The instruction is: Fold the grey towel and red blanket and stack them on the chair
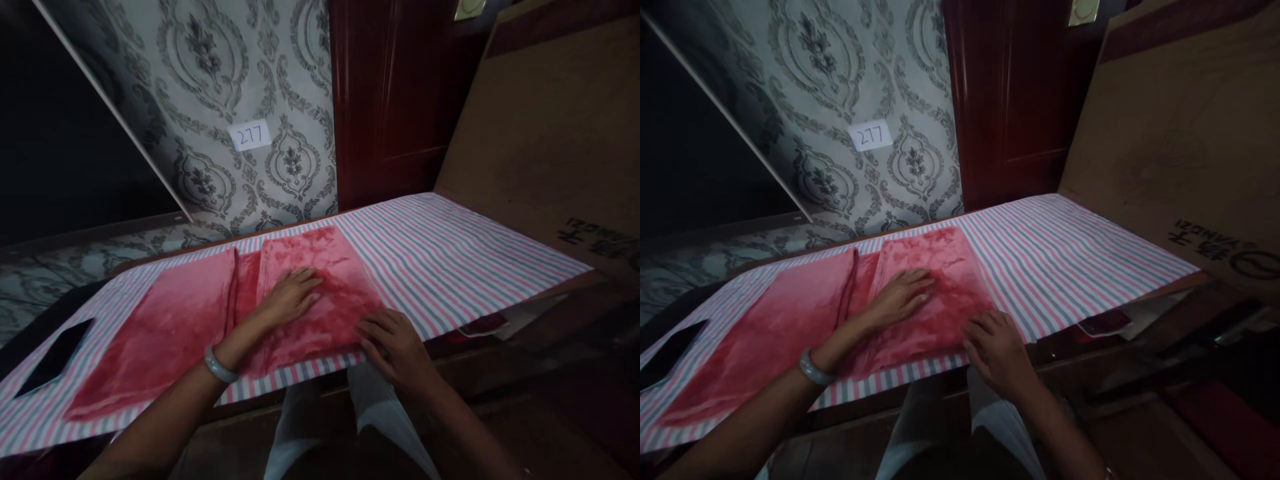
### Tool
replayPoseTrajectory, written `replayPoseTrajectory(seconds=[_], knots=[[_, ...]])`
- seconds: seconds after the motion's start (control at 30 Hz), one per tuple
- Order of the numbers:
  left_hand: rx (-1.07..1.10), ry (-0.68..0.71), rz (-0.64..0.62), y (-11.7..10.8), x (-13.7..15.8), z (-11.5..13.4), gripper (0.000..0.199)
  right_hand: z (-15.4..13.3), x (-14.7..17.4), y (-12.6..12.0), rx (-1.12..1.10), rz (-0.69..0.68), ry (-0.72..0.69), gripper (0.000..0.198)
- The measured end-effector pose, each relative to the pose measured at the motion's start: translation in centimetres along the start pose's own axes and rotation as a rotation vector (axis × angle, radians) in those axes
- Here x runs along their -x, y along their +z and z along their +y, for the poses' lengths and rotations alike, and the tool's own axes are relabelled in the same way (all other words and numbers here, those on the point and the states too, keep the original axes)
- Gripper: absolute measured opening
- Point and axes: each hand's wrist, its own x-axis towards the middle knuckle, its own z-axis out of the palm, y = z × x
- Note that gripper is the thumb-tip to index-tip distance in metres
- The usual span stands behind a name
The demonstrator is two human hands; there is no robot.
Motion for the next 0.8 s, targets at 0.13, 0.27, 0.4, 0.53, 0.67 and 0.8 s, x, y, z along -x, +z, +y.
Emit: replayPoseTrajectory(seconds=[0.13, 0.27, 0.4, 0.53, 0.67, 0.8], knots=[[0.057, 0.137, -0.083, 0.4, -4.7, 0.6, 0.052, 0.3, -0.6, 0.8, 0.053, -0.153, -0.107, 0.049], [-0.018, 0.128, -0.164, 2.0, -8.5, -1.8, 0.061, 0.5, 0.6, 1.9, 0.096, -0.284, -0.139, 0.067], [-0.12, 0.014, -0.138, 1.7, -10.4, -6.2, 0.059, 1.0, 1.2, 2.3, 0.107, -0.273, -0.165, 0.07], [-0.147, -0.302, -0.141, 0.2, -12.6, -8.7, 0.063, 1.6, 1.0, 2.9, 0.14, -0.185, -0.24, 0.065], [-0.082, -0.16, -0.125, 0.3, -15.9, -7.7, 0.067, 2.3, 0.7, 3.8, 0.177, -0.028, -0.332, 0.063], [-0.051, -0.053, -0.203, 2.4, -19.1, -6.5, 0.065, 3.0, 0.7, 4.6, 0.231, 0.049, -0.392, 0.063]])
